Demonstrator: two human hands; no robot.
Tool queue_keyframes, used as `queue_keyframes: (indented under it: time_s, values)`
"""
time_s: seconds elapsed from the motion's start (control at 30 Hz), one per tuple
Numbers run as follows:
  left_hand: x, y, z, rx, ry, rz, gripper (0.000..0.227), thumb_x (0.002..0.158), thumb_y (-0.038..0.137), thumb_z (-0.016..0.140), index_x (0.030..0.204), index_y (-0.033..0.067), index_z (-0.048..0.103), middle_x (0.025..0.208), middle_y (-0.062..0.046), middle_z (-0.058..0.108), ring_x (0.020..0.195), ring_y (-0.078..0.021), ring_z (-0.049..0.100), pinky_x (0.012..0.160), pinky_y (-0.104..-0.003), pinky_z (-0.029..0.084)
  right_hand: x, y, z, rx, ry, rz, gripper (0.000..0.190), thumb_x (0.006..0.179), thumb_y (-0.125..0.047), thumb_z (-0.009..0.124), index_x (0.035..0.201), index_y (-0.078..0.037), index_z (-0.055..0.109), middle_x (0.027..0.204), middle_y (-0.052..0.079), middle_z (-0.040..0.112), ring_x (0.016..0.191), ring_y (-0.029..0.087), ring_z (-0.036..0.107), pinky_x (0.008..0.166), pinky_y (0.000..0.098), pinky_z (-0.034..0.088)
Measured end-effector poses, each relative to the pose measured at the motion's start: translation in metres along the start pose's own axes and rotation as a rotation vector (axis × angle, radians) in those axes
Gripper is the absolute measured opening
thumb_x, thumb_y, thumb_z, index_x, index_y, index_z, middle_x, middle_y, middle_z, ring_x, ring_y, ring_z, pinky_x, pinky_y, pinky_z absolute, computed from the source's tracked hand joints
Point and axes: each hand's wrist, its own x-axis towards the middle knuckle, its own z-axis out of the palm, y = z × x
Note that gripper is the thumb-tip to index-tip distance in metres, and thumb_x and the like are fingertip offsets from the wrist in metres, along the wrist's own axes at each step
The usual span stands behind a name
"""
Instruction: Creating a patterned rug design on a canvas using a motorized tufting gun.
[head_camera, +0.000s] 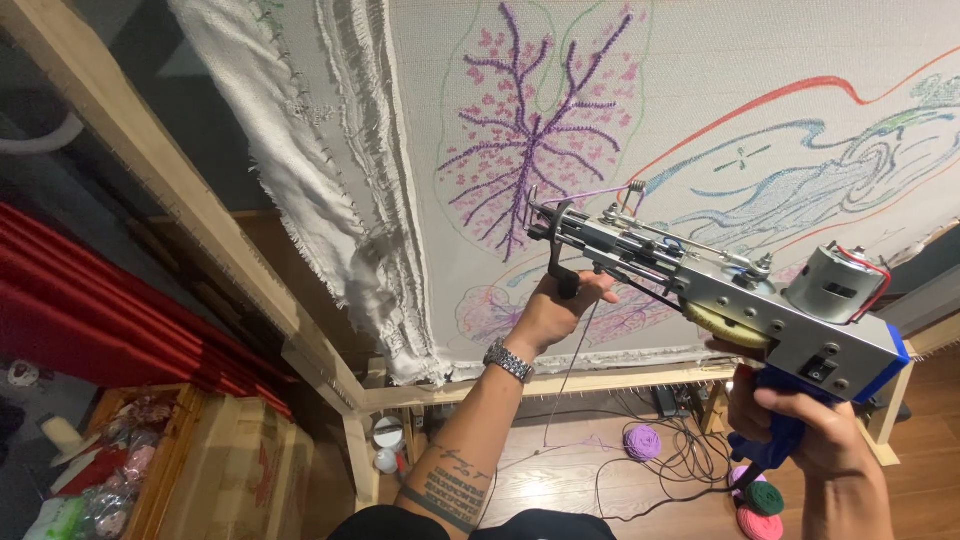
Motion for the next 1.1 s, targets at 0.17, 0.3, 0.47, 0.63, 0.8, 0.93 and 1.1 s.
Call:
queue_keyframes:
  time_s: [0.17, 0.3, 0.47, 0.63, 0.8, 0.93, 1.1]
  values:
    - [-0.006, -0.003, 0.002, -0.066, -0.002, -0.020, 0.019, 0.089, 0.021, 0.057, 0.091, 0.0086, 0.070, 0.080, 0.002, 0.070, 0.076, -0.0065, 0.058, 0.076, -0.020, 0.045, 0.004, 0.006, -0.026, -0.031, -0.047, -0.045, 0.047, 0.079, -0.025, 0.069, 0.113, 0.003, 0.053, 0.080, 0.019, 0.061, 0.060, 0.026, 0.060, 0.046, 0.0435, 0.047]
    - [-0.015, -0.003, 0.006, -0.025, 0.036, -0.048, 0.018, 0.087, 0.023, 0.058, 0.085, 0.0120, 0.072, 0.078, -0.001, 0.071, 0.070, -0.0073, 0.058, 0.063, -0.021, 0.043, 0.003, 0.009, -0.037, -0.105, -0.025, 0.042, 0.062, 0.074, -0.026, 0.068, 0.122, 0.008, 0.049, 0.098, 0.027, 0.063, 0.061, 0.025, 0.060, 0.052, 0.0429, 0.050]
    - [-0.016, -0.019, 0.008, -0.166, -0.020, 0.007, 0.015, 0.091, 0.015, 0.056, 0.097, 0.0112, 0.068, 0.075, -0.004, 0.069, 0.062, -0.0086, 0.061, 0.052, -0.018, 0.039, -0.002, 0.008, -0.014, 0.048, -0.078, 0.102, 0.033, 0.068, -0.001, 0.056, 0.097, 0.014, 0.052, 0.059, 0.012, 0.050, 0.043, 0.018, 0.042, 0.043, 0.0325, 0.033]
    - [-0.020, -0.016, 0.011, -0.148, -0.001, -0.058, 0.017, 0.091, 0.017, 0.055, 0.099, 0.0110, 0.069, 0.072, -0.002, 0.069, 0.048, -0.0034, 0.040, 0.045, -0.018, 0.028, -0.007, 0.009, -0.016, 0.057, -0.039, 0.102, 0.032, 0.067, -0.001, 0.057, 0.095, 0.014, 0.058, 0.066, 0.015, 0.057, 0.046, 0.018, 0.043, 0.043, 0.0328, 0.033]
    - [-0.023, -0.010, 0.011, -0.135, 0.023, -0.088, 0.017, 0.089, 0.018, 0.056, 0.098, 0.0107, 0.069, 0.072, -0.001, 0.069, 0.045, -0.0033, 0.034, 0.043, -0.018, 0.025, -0.005, 0.007, -0.011, 0.050, -0.055, 0.109, 0.028, 0.069, 0.000, 0.055, 0.094, 0.014, 0.057, 0.058, 0.010, 0.049, 0.044, 0.016, 0.038, 0.042, 0.0307, 0.030]
    - [-0.025, -0.007, 0.010, -0.117, 0.038, -0.099, 0.020, 0.088, 0.022, 0.057, 0.096, 0.0077, 0.069, 0.071, -0.002, 0.069, 0.050, -0.0042, 0.041, 0.048, -0.018, 0.032, -0.003, 0.005, -0.005, 0.039, -0.074, 0.096, 0.035, 0.067, -0.002, 0.058, 0.097, 0.014, 0.057, 0.061, 0.011, 0.052, 0.042, 0.015, 0.041, 0.040, 0.0304, 0.031]
    - [-0.027, 0.000, 0.010, -0.070, 0.064, -0.164, 0.026, 0.087, 0.028, 0.058, 0.093, 0.0060, 0.070, 0.069, 0.000, 0.068, 0.047, -0.0039, 0.036, 0.044, -0.017, 0.030, -0.003, 0.008, -0.013, 0.059, -0.025, 0.111, 0.025, 0.066, 0.001, 0.057, 0.089, 0.011, 0.057, 0.057, 0.011, 0.051, 0.041, 0.017, 0.039, 0.039, 0.0313, 0.031]
